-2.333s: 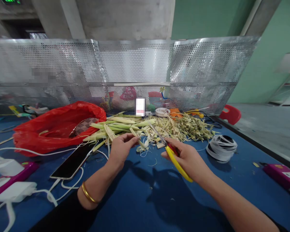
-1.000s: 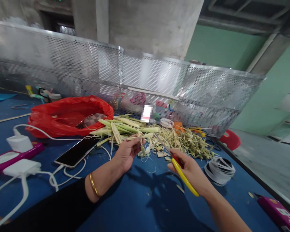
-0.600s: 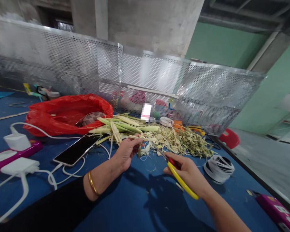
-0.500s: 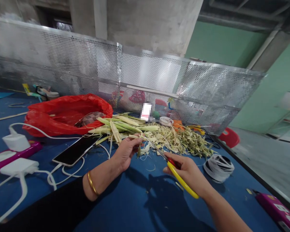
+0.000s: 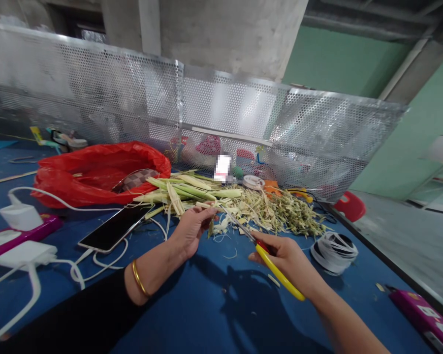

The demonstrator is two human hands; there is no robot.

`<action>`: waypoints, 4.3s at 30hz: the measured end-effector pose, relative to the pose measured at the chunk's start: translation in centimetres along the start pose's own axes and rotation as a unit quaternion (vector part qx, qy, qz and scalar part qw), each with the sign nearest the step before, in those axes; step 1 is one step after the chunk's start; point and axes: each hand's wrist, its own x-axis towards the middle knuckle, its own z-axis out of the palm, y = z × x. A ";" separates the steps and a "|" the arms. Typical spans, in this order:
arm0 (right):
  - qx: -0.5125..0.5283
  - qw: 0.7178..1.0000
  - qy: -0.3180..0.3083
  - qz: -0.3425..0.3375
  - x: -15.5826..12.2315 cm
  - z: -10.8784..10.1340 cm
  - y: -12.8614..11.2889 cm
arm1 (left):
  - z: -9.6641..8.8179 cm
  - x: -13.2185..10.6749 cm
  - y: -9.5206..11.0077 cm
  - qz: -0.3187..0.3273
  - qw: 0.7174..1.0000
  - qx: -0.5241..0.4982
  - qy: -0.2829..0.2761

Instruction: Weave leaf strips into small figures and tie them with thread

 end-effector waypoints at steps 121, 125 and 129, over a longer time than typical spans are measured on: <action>0.345 0.932 0.103 0.051 1.0 5.5 0.6 | 1.9 -2.2 -3.1 -0.074 0.981 0.147 -0.102; 0.349 0.930 0.098 0.053 0.8 5.2 0.2 | 1.7 -2.1 -2.4 -0.066 0.975 0.169 -0.124; 0.353 0.931 0.077 0.059 0.8 5.3 0.2 | 2.0 -2.1 -2.6 0.033 0.968 0.234 -0.089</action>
